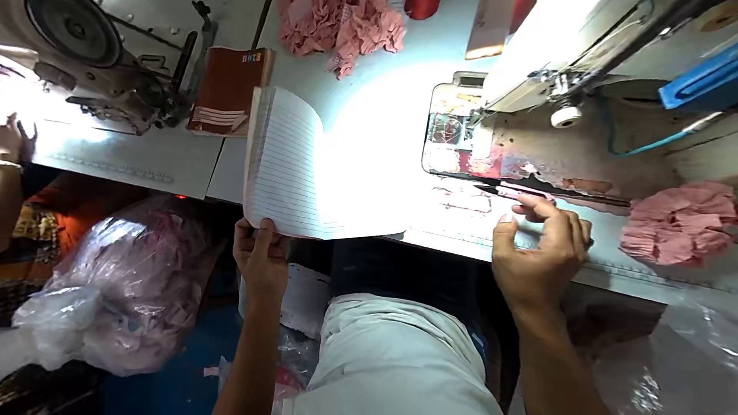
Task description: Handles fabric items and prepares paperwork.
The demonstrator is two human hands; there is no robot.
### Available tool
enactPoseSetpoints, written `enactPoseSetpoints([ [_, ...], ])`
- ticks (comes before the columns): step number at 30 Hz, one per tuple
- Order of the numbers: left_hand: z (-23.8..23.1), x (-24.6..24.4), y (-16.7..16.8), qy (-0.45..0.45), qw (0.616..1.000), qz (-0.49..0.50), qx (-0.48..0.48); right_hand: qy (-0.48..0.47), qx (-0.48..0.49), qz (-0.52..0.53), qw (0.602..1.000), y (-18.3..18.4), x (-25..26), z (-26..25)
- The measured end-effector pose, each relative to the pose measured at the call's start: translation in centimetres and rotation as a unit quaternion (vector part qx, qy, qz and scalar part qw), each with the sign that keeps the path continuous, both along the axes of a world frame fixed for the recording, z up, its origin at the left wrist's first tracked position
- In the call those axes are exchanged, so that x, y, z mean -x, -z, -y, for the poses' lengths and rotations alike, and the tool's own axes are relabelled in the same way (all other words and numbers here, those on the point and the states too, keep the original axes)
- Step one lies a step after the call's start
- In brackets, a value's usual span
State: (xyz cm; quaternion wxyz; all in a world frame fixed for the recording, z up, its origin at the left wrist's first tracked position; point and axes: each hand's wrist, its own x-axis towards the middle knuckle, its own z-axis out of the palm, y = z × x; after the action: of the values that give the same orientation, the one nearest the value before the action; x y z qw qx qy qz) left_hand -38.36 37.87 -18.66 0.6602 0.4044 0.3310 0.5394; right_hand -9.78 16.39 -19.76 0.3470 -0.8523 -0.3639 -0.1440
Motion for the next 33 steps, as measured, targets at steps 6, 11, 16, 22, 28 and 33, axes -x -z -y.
enactPoseSetpoints([
  [6, 1.9, 0.8, 0.8, 0.028, 0.998, -0.049, 0.042, -0.184, 0.057, -0.052, 0.98, -2.2, 8.8, -7.2],
  [11, 3.3, 0.6, 1.1, 0.098, 0.994, -0.027, 0.035, -0.227, 0.089, -0.082, 0.966, -1.6, 12.0, -12.6],
  [16, 3.3, 1.4, 1.1, 0.074, 0.994, -0.012, 0.082, -0.213, 0.072, -0.075, 0.972, -1.3, 10.3, -12.2],
  [22, 2.6, 2.1, 1.1, 0.069, 0.991, -0.08, 0.079, -0.152, 0.058, -0.071, 0.984, -1.5, 8.7, -11.1],
  [28, 2.4, 2.9, 1.6, 0.072, 0.981, -0.175, 0.043, -0.073, 0.039, -0.109, 0.991, -2.5, 7.2, -9.3],
  [33, 2.4, 2.9, 1.9, 0.074, 0.978, -0.193, 0.029, -0.058, 0.221, -0.01, 0.974, -0.9, 7.8, -8.8],
])
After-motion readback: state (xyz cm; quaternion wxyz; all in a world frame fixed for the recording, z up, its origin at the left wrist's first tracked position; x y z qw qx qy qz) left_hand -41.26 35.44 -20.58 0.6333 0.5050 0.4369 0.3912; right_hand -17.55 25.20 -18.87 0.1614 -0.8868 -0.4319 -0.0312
